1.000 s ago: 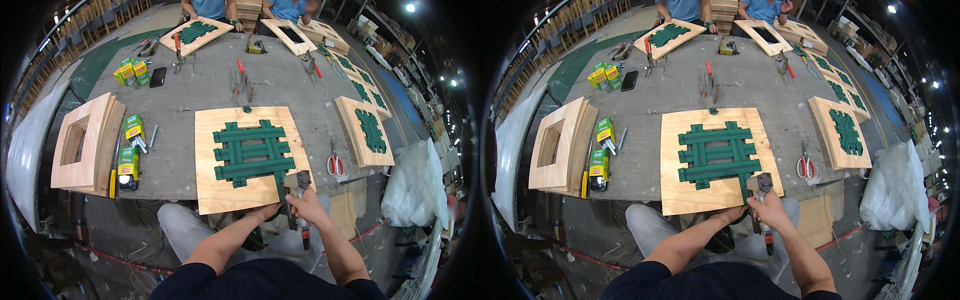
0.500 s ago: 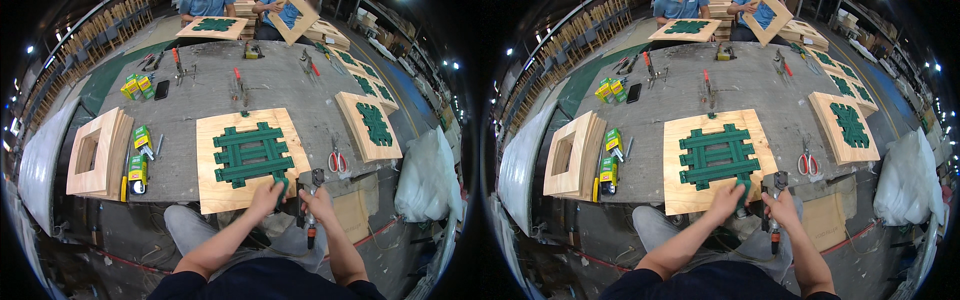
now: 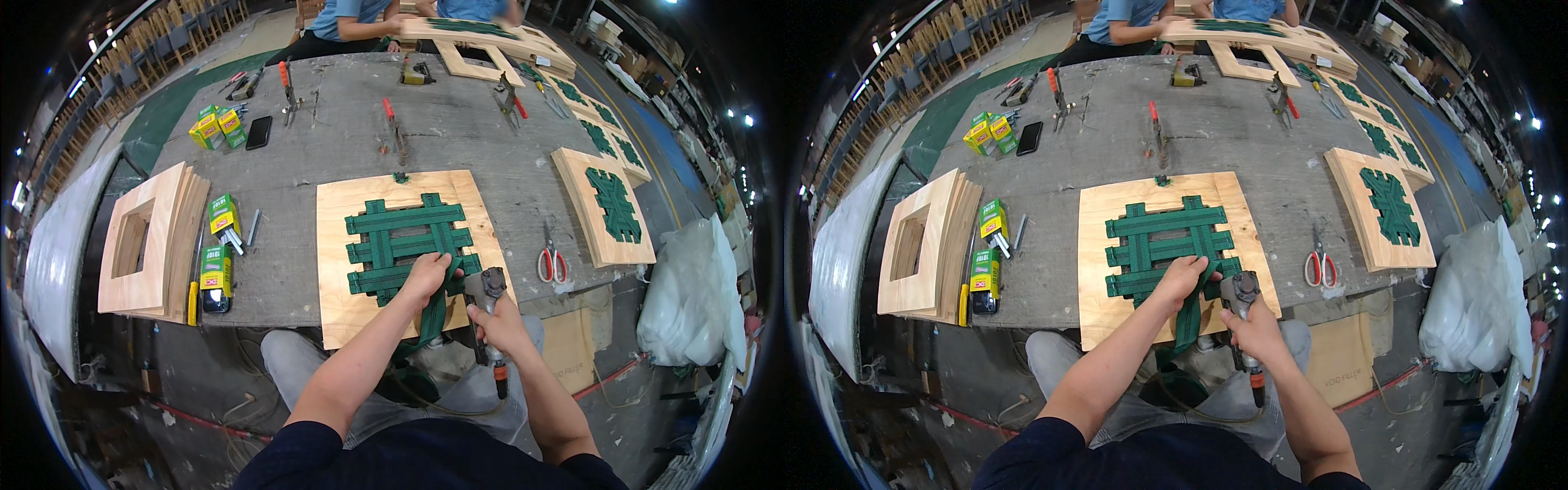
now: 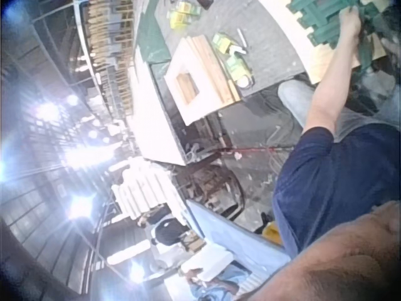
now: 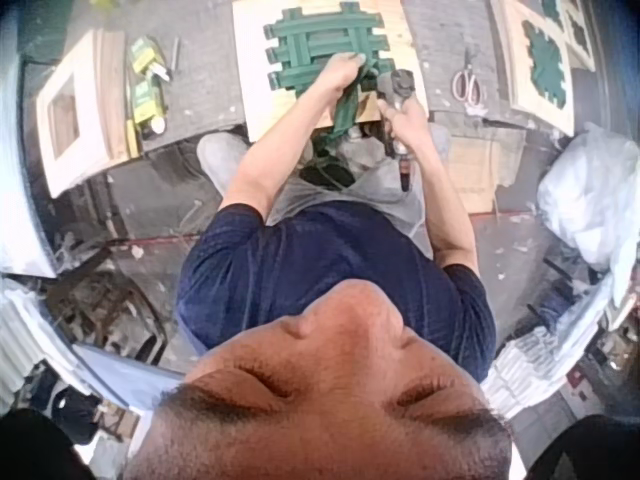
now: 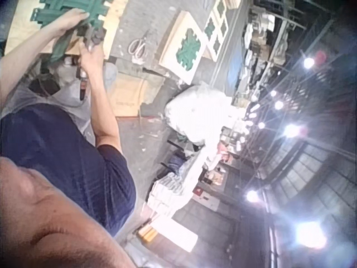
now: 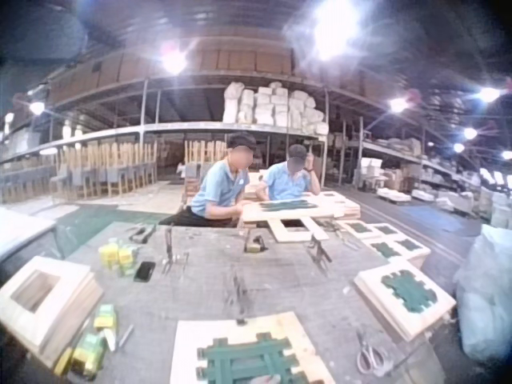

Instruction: The person weaves green rattan strips into a square wooden frame to create a decorative pattern. They use a staple gun to secure the strips and scissors to trim excess material.

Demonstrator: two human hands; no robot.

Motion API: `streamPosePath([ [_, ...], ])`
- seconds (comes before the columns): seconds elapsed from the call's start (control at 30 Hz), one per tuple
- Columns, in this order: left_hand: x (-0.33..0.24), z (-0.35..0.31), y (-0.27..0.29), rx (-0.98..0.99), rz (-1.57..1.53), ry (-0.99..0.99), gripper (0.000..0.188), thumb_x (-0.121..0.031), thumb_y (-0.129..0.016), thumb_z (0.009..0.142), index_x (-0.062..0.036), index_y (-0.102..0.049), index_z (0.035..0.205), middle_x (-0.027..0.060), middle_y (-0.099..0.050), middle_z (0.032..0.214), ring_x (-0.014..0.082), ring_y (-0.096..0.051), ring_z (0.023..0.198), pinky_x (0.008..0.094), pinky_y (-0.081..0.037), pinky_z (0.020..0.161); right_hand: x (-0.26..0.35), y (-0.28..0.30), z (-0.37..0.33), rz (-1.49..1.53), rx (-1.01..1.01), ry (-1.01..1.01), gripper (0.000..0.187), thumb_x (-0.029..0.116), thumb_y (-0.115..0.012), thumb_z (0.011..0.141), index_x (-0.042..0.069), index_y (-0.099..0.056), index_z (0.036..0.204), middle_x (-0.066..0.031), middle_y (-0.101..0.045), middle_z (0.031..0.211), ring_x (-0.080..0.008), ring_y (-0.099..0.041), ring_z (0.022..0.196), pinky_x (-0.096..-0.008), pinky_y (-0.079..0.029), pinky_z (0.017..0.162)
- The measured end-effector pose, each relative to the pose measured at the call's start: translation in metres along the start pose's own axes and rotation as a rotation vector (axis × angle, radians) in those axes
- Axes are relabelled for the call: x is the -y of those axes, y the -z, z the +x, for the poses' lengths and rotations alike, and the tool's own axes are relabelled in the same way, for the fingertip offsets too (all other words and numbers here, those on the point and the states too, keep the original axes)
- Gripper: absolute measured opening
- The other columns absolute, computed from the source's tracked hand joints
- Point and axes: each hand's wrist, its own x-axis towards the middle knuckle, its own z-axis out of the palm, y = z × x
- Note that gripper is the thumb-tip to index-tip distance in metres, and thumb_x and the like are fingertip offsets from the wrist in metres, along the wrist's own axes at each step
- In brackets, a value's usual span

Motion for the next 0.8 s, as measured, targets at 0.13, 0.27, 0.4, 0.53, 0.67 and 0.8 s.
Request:
streamPosePath([
  [0.13, 0.005, 0.004, 0.001, 0.003, 0.006, -0.036, 0.034, -0.031, -0.045, 0.111, -0.0052, -0.067, 0.118, 0.0043, -0.075, 0.104, 0.0148, -0.066, 0.087, 0.035, -0.051, 0.067, -0.007, 0.001, 0.002, 0.034, 0.0, 0.001, 0.039, 0.012, -0.071, 0.096, 0.002, -0.048, 0.126, -0.0043, -0.063, 0.084, -0.0106, -0.057, 0.052, -0.0288, -0.045, 0.045],
  [0.27, 0.005, 0.004, 0.004, -0.012, 0.009, -0.023, 0.034, -0.031, -0.045, 0.111, -0.0043, -0.067, 0.118, 0.0048, -0.075, 0.104, 0.0149, -0.066, 0.086, 0.0349, -0.051, 0.068, 0.001, -0.001, 0.0, 0.002, 0.001, -0.027, 0.034, 0.01, -0.069, 0.098, 0.005, -0.05, 0.125, -0.0005, -0.06, 0.08, -0.0081, -0.055, 0.052, -0.0255, -0.042, 0.043],
  [0.4, 0.005, 0.002, 0.002, -0.007, -0.001, -0.047, 0.035, -0.031, -0.045, 0.111, -0.0034, -0.066, 0.117, 0.0053, -0.075, 0.103, 0.0152, -0.066, 0.085, 0.0351, -0.051, 0.066, -0.004, -0.003, 0.001, 0.0, -0.007, 0.019, 0.033, 0.01, -0.069, 0.097, 0.005, -0.051, 0.124, 0.0002, -0.059, 0.078, -0.0077, -0.054, 0.053, -0.0259, -0.044, 0.045],
  [0.53, 0.002, 0.003, 0.005, -0.018, -0.05, -0.028, 0.034, -0.029, -0.046, 0.111, -0.0028, -0.067, 0.117, 0.0058, -0.075, 0.103, 0.0149, -0.066, 0.082, 0.035, -0.052, 0.063, 0.009, -0.002, -0.001, -0.015, 0.022, -0.049, 0.035, 0.011, -0.07, 0.097, 0.004, -0.051, 0.126, -0.0004, -0.06, 0.079, -0.0083, -0.054, 0.054, -0.0273, -0.045, 0.047],
  [0.67, -0.001, 0.0, 0.004, 0.003, -0.083, 0.011, 0.033, -0.028, -0.047, 0.111, -0.0018, -0.066, 0.117, 0.0075, -0.076, 0.103, 0.0149, -0.066, 0.078, 0.0342, -0.052, 0.061, 0.01, -0.005, -0.004, 0.022, 0.049, -0.039, 0.041, 0.011, -0.071, 0.097, 0.001, -0.05, 0.13, -0.0032, -0.062, 0.082, -0.01, -0.055, 0.055, -0.0298, -0.045, 0.049],
  [0.8, 0.001, 0.003, 0.009, 0.006, -0.127, -0.013, 0.034, -0.028, -0.047, 0.111, -0.001, -0.066, 0.119, 0.0091, -0.076, 0.103, 0.0149, -0.064, 0.074, 0.0334, -0.052, 0.06, 0.012, -0.011, -0.002, -0.033, 0.064, -0.004, 0.041, 0.012, -0.071, 0.097, 0.002, -0.05, 0.131, -0.0033, -0.063, 0.083, -0.0101, -0.055, 0.054, -0.0297, -0.045, 0.049],
])
